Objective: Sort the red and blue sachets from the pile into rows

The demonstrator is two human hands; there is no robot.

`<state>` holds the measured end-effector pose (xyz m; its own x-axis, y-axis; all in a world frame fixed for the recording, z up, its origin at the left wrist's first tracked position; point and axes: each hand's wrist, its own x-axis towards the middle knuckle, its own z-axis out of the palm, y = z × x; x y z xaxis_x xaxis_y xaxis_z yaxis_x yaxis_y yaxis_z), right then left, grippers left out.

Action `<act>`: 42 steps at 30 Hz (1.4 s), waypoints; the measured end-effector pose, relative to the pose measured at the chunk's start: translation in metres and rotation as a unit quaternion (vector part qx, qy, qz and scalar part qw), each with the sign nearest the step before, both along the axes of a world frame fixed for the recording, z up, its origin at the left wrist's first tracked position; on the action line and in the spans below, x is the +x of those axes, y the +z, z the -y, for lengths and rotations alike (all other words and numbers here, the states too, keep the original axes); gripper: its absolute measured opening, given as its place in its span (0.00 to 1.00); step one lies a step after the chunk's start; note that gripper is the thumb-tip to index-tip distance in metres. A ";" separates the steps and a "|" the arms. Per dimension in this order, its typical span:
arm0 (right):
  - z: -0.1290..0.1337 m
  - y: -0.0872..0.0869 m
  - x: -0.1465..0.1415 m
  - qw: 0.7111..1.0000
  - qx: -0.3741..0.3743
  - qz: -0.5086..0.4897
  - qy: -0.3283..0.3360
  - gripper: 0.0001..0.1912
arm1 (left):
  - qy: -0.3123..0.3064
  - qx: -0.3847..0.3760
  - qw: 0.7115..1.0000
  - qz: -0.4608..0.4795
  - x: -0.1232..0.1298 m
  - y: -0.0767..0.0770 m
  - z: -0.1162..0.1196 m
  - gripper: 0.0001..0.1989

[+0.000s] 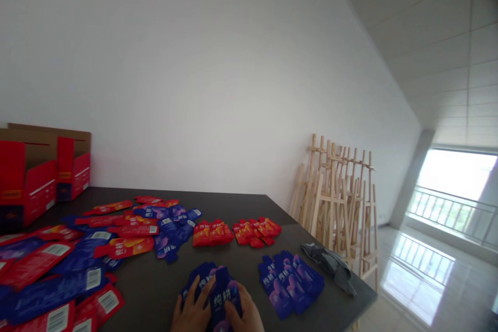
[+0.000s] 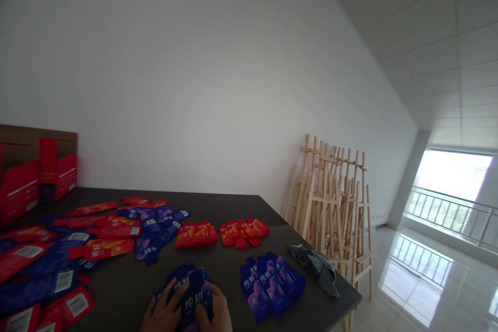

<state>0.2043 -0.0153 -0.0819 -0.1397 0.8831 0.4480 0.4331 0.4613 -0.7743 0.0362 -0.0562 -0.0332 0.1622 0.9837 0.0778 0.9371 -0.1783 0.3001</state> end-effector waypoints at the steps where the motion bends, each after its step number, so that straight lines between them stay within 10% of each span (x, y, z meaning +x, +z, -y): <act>1: -0.004 0.003 0.003 1.000 -0.025 0.002 0.000 0.23 | -0.010 -0.004 1.000 0.007 0.002 0.003 -0.004 0.35; 23: -0.002 0.056 0.014 0.992 -0.018 0.076 -0.099 0.17 | -0.052 -0.014 0.995 0.086 0.013 0.004 -0.041 0.46; 26: 0.006 0.078 0.007 0.987 -0.003 0.133 -0.091 0.15 | -0.083 -0.003 0.989 0.122 -0.012 -0.009 -0.044 0.51; 29: 0.012 0.090 -0.013 0.989 -0.038 0.137 -0.044 0.12 | -0.095 0.064 0.971 0.211 -0.057 -0.018 -0.045 0.34; 36: 0.023 0.069 -0.120 0.969 -0.139 0.188 0.078 0.20 | 0.004 0.064 0.975 0.213 -0.166 0.026 -0.032 0.14; 42: 0.018 0.073 -0.164 0.955 -0.149 0.252 0.051 0.38 | 0.039 0.090 0.975 0.198 -0.178 0.020 -0.026 0.17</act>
